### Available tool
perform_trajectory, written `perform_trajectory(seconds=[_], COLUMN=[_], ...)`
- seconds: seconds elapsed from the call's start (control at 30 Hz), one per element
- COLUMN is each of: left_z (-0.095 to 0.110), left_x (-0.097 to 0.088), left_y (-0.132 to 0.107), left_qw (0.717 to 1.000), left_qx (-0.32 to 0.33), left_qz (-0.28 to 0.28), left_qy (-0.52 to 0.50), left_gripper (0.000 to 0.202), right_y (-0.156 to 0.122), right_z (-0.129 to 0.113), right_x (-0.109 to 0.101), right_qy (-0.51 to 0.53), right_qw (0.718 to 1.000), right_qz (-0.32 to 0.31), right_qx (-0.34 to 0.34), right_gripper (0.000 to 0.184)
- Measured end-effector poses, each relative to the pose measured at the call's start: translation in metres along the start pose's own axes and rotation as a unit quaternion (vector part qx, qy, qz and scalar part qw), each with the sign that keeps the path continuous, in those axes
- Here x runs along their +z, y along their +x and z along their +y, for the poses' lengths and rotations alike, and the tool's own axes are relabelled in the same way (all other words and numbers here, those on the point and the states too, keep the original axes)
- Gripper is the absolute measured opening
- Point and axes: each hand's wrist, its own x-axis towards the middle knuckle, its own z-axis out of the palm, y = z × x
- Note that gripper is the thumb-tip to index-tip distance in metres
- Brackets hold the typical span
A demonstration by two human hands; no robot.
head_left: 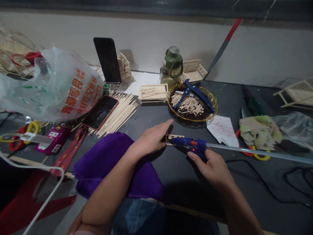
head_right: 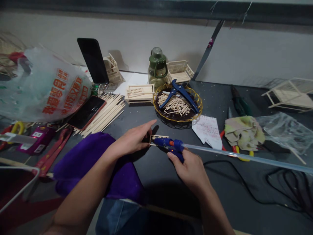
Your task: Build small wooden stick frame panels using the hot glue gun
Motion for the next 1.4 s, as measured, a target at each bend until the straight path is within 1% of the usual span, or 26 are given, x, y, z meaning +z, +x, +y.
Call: perform_trajectory(seconds=[0.53,0.7,0.8,0.9,0.97,1.03,1.1,1.13,1.2,1.27,1.33,1.4], left_z=[-0.001,-0.002,-0.002,0.000,0.001,0.001,0.001,0.001,0.000,-0.001,-0.001,-0.001], left_x=[0.001,0.001,0.000,-0.001,-0.002,-0.002,-0.001,-0.001,0.000,0.000,0.000,0.000], left_y=[0.000,-0.001,-0.001,-0.001,0.000,0.001,0.002,0.002,0.002,0.001,0.001,0.001], left_qw=[1.000,1.000,1.000,1.000,1.000,1.000,1.000,1.000,1.000,1.000,1.000,1.000], left_qx=[0.000,0.005,0.006,0.000,-0.005,-0.010,-0.012,-0.012,-0.011,-0.008,-0.004,-0.003], left_qz=[0.000,0.001,-0.001,-0.007,-0.011,-0.013,-0.013,-0.013,-0.013,-0.011,-0.009,-0.009], left_qy=[0.002,0.003,0.001,-0.001,0.001,0.006,0.008,0.007,0.007,0.008,0.009,0.009], left_gripper=[0.081,0.082,0.081,0.081,0.081,0.081,0.081,0.081,0.081,0.081,0.081,0.081], right_y=[-0.002,-0.009,-0.014,-0.014,-0.010,-0.004,0.003,0.007,0.012,0.016,0.018,0.018], right_z=[0.002,0.008,0.016,0.029,0.041,0.055,0.069,0.074,0.081,0.080,0.075,0.070], right_x=[-0.004,-0.013,-0.026,-0.045,-0.056,-0.061,-0.060,-0.057,-0.052,-0.048,-0.049,-0.053], right_qy=[-0.015,-0.013,-0.006,-0.015,-0.026,-0.020,0.036,0.093,0.237,0.345,0.386,0.391], right_qw=[1.000,1.000,0.997,0.989,0.981,0.973,0.962,0.955,0.925,0.890,0.872,0.868], right_qz=[0.014,0.028,0.069,0.137,0.176,0.198,0.216,0.227,0.241,0.231,0.209,0.184], right_qx=[-0.023,-0.001,0.022,0.043,0.074,0.120,0.160,0.169,0.173,0.187,0.217,0.244], right_gripper=[0.043,0.044,0.042,0.043,0.044,0.045,0.043,0.042,0.042,0.043,0.040,0.037])
